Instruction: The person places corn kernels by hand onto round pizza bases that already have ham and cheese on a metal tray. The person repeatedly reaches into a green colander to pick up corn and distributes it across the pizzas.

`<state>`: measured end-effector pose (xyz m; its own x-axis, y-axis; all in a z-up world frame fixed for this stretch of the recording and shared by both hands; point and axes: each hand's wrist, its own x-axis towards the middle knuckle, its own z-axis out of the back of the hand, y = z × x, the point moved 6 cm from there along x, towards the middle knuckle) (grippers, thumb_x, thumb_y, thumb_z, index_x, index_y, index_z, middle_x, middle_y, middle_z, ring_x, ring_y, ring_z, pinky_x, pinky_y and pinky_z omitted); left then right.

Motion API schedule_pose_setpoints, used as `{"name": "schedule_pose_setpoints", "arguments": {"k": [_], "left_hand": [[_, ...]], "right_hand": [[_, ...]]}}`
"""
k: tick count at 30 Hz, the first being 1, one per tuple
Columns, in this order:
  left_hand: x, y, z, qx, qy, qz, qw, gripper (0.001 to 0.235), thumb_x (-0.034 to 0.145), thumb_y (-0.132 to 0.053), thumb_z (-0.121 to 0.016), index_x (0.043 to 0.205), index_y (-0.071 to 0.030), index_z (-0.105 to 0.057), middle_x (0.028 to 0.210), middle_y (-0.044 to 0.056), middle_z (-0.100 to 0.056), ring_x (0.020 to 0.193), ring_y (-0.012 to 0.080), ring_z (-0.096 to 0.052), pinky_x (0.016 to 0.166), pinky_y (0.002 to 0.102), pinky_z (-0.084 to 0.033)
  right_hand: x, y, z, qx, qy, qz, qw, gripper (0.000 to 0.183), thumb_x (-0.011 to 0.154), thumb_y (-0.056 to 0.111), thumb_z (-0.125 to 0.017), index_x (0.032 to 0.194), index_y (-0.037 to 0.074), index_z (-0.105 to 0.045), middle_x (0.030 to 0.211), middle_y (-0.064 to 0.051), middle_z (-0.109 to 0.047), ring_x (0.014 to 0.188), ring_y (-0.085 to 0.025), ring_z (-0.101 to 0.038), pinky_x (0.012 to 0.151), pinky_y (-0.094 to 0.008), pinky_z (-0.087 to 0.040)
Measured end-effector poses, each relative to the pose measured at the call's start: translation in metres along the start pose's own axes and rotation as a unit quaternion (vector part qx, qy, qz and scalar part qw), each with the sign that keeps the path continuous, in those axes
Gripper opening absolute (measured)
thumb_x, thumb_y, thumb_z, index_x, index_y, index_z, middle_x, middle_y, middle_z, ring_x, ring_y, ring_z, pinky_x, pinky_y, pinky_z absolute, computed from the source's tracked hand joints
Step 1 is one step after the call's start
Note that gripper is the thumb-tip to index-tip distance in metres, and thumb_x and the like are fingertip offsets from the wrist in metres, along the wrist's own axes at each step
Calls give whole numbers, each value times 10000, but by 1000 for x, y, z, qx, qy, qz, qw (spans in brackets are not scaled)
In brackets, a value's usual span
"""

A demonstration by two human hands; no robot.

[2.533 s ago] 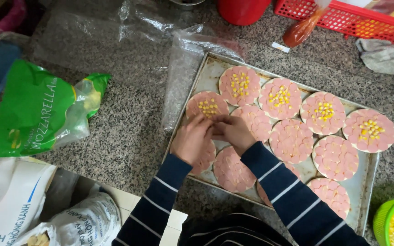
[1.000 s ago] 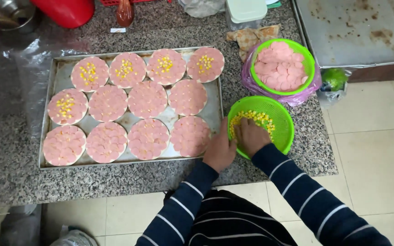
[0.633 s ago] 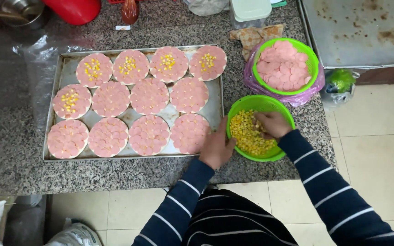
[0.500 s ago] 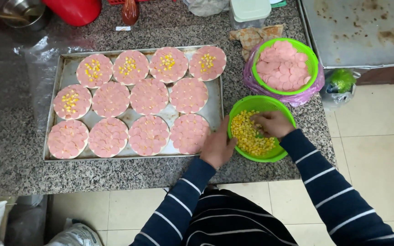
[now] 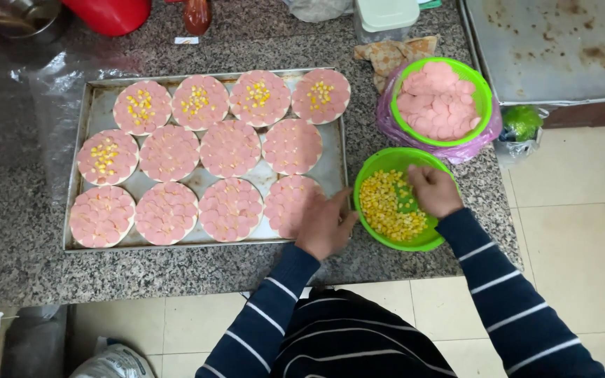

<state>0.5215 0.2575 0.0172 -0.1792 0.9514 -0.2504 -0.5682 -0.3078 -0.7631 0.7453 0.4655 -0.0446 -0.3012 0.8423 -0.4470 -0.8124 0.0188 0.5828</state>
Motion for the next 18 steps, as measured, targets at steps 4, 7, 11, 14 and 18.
{"name": "schedule_pose_setpoints", "arguments": {"k": [4, 7, 11, 14, 18], "left_hand": [[-12, 7, 21, -30, -8, -15, 999, 575, 1183, -453, -542, 1634, -100, -599, 1103, 66, -833, 981, 213, -789, 890, 430, -680], [-24, 5, 46, -27, -66, -62, 996, 484, 1155, -342, -598, 1545, -65, -672, 1104, 112, -830, 957, 255, -795, 886, 463, -662], [-53, -7, 107, 53, -197, -204, 957, 408, 1097, -291, -719, 1432, -59, -710, 1161, 182, -740, 1128, 390, -743, 1008, 509, -595], [-76, 7, 147, 128, -210, -220, 944, 488, 1085, -316, -720, 1494, -55, -659, 1328, 155, -650, 1255, 370, -647, 1012, 477, -562], [-86, 125, 166, 263, -288, -177, 903, 614, 888, -407, -846, 1408, -116, -700, 1253, 116, -661, 1255, 344, -628, 1065, 465, -569]], "right_hand": [[-33, 38, -18, 320, 54, -62, 944, 446, 1215, 457, -559, 1002, 82, -673, 723, -16, -451, 528, -145, -428, 405, -300, -338], [-47, 73, -41, 386, 83, -68, 916, 339, 1207, 351, -579, 1076, 50, -664, 800, -41, -489, 590, -133, -475, 441, -239, -342], [-50, 130, -103, 458, 136, -76, 875, 350, 1198, 333, -583, 1165, 28, -751, 900, -78, -714, 699, -144, -668, 549, -194, -498], [-83, 223, -163, 497, 234, -58, 834, 505, 1228, 394, -504, 1095, -9, -779, 882, -101, -761, 732, -249, -780, 537, -345, -625], [-97, 282, -272, 482, 262, -80, 832, 470, 1186, 402, -594, 942, 25, -731, 818, -98, -708, 699, -295, -723, 538, -363, -575]]}}
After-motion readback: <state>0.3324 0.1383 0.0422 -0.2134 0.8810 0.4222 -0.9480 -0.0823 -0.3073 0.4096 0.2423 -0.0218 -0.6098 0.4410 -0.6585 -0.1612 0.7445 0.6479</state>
